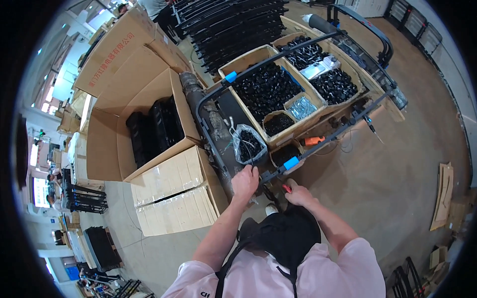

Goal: Assemble a plastic housing component using an electric screwdriver and organize bundles of wire harnesses.

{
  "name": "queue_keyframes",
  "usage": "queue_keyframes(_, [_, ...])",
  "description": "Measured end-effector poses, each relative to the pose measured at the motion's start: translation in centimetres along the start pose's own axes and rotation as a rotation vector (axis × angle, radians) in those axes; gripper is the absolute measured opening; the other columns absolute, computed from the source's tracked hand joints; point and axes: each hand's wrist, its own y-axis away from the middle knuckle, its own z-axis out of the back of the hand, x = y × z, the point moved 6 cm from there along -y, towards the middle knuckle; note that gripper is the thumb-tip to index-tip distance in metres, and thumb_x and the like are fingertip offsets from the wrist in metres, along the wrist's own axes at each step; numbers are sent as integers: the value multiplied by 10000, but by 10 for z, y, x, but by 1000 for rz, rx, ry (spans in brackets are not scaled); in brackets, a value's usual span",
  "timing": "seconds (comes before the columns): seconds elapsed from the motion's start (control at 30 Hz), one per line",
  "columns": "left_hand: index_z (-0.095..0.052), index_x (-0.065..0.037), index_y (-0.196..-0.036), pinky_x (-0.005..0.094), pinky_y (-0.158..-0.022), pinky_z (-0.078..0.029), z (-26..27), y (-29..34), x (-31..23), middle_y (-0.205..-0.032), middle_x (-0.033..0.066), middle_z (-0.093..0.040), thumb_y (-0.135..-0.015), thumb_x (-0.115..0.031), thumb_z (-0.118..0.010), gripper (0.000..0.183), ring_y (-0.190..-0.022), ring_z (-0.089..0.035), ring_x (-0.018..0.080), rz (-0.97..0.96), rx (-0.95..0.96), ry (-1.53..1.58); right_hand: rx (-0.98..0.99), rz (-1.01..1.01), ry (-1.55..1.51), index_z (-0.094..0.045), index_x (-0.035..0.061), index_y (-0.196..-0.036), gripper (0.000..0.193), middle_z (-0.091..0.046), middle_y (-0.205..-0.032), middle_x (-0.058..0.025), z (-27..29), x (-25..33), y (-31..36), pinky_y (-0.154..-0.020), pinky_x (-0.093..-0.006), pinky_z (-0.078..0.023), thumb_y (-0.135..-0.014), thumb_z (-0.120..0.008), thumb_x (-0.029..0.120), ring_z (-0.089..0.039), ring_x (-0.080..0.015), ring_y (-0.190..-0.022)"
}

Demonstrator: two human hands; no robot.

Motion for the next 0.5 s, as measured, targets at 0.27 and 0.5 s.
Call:
queue_keyframes(0.27, [-654,-77,-862,535,-707,-560,-16,-13,-38,-846,201,-734,-1012,-384,-585,349,-792,-720,414,-22,14,-11,360,-256,-578,-704,61,-998,356,-673,-735,-57,-120,-134,-163,-554,-397,-505,-808,-875,309,-615,-208,-584])
queue_keyframes(0.5, [-657,-44,-1307,426,-786,-570,21,-9,-15,-976,173,-714,-1007,-242,-665,359,-867,-714,331,132,-177,287,279,-324,-556,-648,113,-813,328,-633,-659,-19,-90,-61,-145,-425,-348,-404,-889,-832,373,-518,-169,-457])
